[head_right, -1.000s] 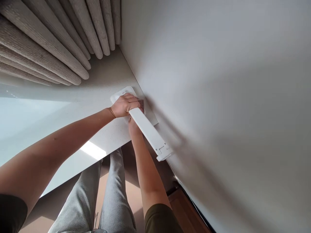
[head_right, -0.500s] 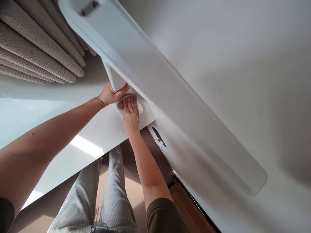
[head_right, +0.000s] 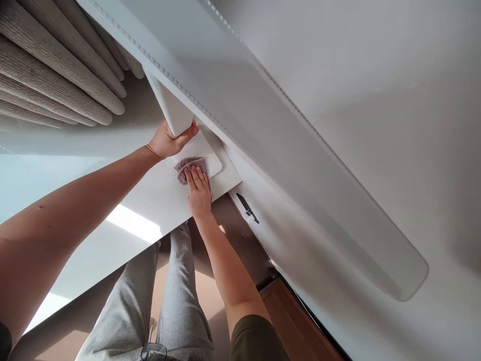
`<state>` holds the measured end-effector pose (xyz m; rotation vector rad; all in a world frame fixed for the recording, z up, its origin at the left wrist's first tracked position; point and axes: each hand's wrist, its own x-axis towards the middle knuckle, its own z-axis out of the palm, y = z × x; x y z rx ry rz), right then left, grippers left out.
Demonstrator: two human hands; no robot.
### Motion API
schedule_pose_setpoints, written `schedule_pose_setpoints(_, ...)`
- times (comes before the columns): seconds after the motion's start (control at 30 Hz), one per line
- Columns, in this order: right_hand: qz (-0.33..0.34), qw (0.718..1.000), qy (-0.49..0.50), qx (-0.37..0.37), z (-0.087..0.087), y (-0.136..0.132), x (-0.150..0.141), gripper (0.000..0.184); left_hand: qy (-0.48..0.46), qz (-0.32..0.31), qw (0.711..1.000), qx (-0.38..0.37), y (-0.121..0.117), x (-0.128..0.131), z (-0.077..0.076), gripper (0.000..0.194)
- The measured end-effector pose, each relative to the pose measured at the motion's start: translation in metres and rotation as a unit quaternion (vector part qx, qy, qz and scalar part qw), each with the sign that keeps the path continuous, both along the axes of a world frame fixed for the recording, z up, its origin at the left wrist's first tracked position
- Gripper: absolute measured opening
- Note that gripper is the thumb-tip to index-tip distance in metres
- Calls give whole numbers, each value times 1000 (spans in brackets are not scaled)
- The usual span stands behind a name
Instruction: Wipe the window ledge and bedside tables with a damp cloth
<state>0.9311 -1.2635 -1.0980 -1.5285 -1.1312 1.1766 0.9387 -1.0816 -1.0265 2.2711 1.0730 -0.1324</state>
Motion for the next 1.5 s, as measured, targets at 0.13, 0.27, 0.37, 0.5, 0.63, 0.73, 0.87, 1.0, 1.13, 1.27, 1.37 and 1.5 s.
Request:
schedule_pose_setpoints(0.13, -46, 998, -12, -30, -14, 6, 8, 58, 6, -11, 1000, -10, 1, 0, 0, 41)
schedule_pose_setpoints(0.27, -32, 999, -5, 31, -27, 23, 14, 53, 5, -24, 1000, 3, 1, 1, 1, 40)
schedule_pose_setpoints(0.37, -23, 998, 12, 58, -35, 24, 18, 53, 4, -28, 1000, 9, 1, 1, 1, 40)
schedule_pose_setpoints(0.5, -53, 998, 3, 37, -37, 21, 17, 55, 7, -26, 1000, 2, 0, 0, 0, 39)
schedule_pose_setpoints(0.63, -9, 996, 5, 88, -32, 18, 13, 52, 7, -29, 1000, -3, 1, -2, 0, 38)
schedule_pose_setpoints(0.73, -49, 998, -8, 39, -28, 15, 10, 56, 7, -25, 1000, -10, 1, -2, 0, 38)
schedule_pose_setpoints(0.87, -13, 998, -9, 52, -17, -1, 5, 61, 15, 0, 1000, -15, 0, 1, 1, 39)
schedule_pose_setpoints(1.0, -8, 999, -10, 30, -19, -20, 8, 65, 18, 21, 999, -32, -1, 5, 3, 39)
schedule_pose_setpoints(1.13, -15, 1000, -21, -3, -11, -30, 5, 65, 14, 33, 999, -36, -2, 6, 4, 38)
schedule_pose_setpoints(1.27, 32, 999, -17, 33, 13, -8, -6, 60, 17, 27, 999, -42, -3, 7, 5, 38)
schedule_pose_setpoints(1.37, 39, 998, -17, 36, 21, 15, -10, 56, 14, 23, 999, -35, -3, 6, 4, 41)
schedule_pose_setpoints(1.5, 34, 997, -8, 66, 6, -5, -1, 56, 11, 21, 999, -27, -1, 4, 2, 44)
